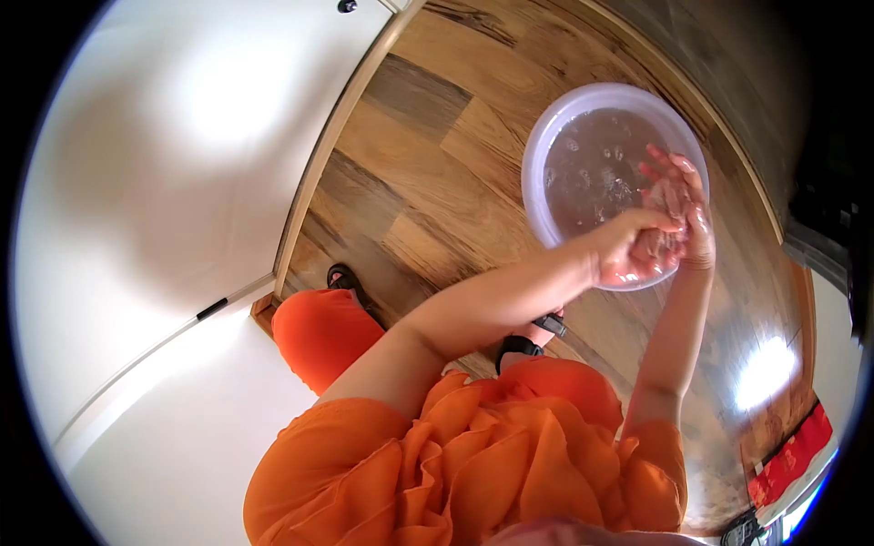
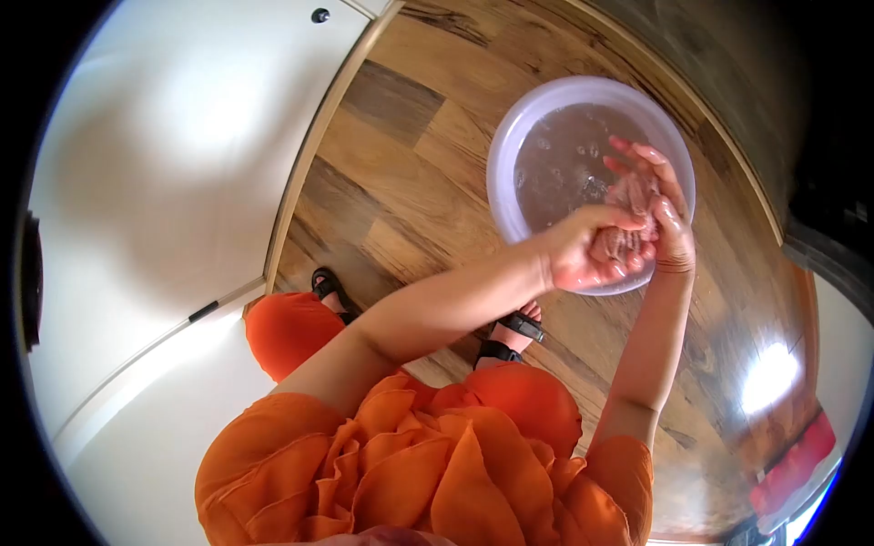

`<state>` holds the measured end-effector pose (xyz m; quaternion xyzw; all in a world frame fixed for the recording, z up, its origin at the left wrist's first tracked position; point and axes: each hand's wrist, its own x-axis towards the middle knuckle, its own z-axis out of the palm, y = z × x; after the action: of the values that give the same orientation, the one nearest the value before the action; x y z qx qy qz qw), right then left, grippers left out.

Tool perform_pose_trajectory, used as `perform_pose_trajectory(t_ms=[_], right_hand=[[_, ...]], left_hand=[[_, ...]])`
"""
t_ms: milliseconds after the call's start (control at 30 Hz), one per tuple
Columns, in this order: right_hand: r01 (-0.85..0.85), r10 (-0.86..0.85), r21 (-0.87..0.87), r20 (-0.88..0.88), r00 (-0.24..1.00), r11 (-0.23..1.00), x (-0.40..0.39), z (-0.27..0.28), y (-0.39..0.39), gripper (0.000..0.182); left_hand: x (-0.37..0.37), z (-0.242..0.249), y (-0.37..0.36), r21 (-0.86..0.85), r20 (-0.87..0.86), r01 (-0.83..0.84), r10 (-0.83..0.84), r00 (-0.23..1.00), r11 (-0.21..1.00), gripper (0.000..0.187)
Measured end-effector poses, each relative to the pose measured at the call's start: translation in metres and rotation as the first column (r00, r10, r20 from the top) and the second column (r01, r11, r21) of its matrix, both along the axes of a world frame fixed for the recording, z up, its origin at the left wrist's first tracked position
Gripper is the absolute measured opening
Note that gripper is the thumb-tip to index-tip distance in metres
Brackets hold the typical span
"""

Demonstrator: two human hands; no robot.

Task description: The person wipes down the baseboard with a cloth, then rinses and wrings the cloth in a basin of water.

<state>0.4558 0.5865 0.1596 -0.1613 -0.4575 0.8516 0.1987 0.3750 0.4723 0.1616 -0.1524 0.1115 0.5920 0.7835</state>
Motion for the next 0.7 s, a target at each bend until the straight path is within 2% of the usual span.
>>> perform_pose_trajectory(t_ms=[67,167,200,233,300,333,400,433,533,633,700], right_hand=[[0.074,-0.084,-0.209,-0.040,0.996,0.975,-0.002,0.000,-0.003,0.036],[-0.149,0.146,-0.186,-0.030,0.989,0.971,-0.010,-0.004,0.019,0.032],[-0.091,0.097,-0.044,0.157,0.983,0.995,-0.014,0.003,0.014,0.026],[-0.068,0.061,0.017,0.262,0.963,0.998,-0.018,0.005,0.008,0.024],[-0.046,-0.026,0.147,0.450,0.893,0.988,-0.025,0.004,0.003,0.021],[-0.061,-0.030,0.161,0.512,0.859,0.985,-0.028,-0.002,0.002,0.017],[-0.011,-0.187,0.309,0.604,0.774,0.951,-0.035,-0.019,-0.003,0.018],[0.004,-0.266,0.381,0.639,0.721,0.925,-0.037,-0.026,-0.007,0.018],[-0.054,-0.459,0.608,0.652,0.604,0.792,-0.041,-0.036,-0.018,0.021],[-0.068,-0.498,0.662,0.623,0.603,0.746,-0.040,-0.040,-0.023,0.022],[-0.138,-0.378,0.614,0.631,0.678,0.777,-0.037,-0.032,-0.016,0.025]], left_hand=[[0.009,0.007,0.004,0.097,0.287,-0.086,0.055,0.956,0.992,0.024],[0.011,0.007,0.003,-0.047,0.003,-0.006,0.007,1.000,0.999,0.020],[0.004,0.003,0.005,-0.091,-0.196,0.040,-0.057,0.979,0.995,0.020],[0.002,-0.003,0.003,-0.083,-0.374,0.051,-0.079,0.924,0.995,0.022],[-0.002,-0.011,0.002,-0.072,-0.688,0.074,-0.103,0.718,0.995,0.028],[0.000,-0.013,0.001,-0.063,-0.734,0.000,-0.046,0.678,0.998,0.040],[0.013,-0.036,0.005,-0.164,-0.942,-0.168,-0.104,0.320,0.972,0.046],[0.021,-0.050,0.005,-0.186,-0.980,-0.264,-0.159,0.123,0.946,0.049],[0.022,-0.059,0.005,-0.067,-0.981,-0.319,-0.121,-0.153,0.945,0.054],[0.012,-0.048,-0.001,-0.239,-0.924,-0.199,-0.286,-0.254,0.950,0.053],[0.002,-0.030,-0.003,-0.288,-0.931,-0.168,-0.316,-0.181,0.943,0.046]])
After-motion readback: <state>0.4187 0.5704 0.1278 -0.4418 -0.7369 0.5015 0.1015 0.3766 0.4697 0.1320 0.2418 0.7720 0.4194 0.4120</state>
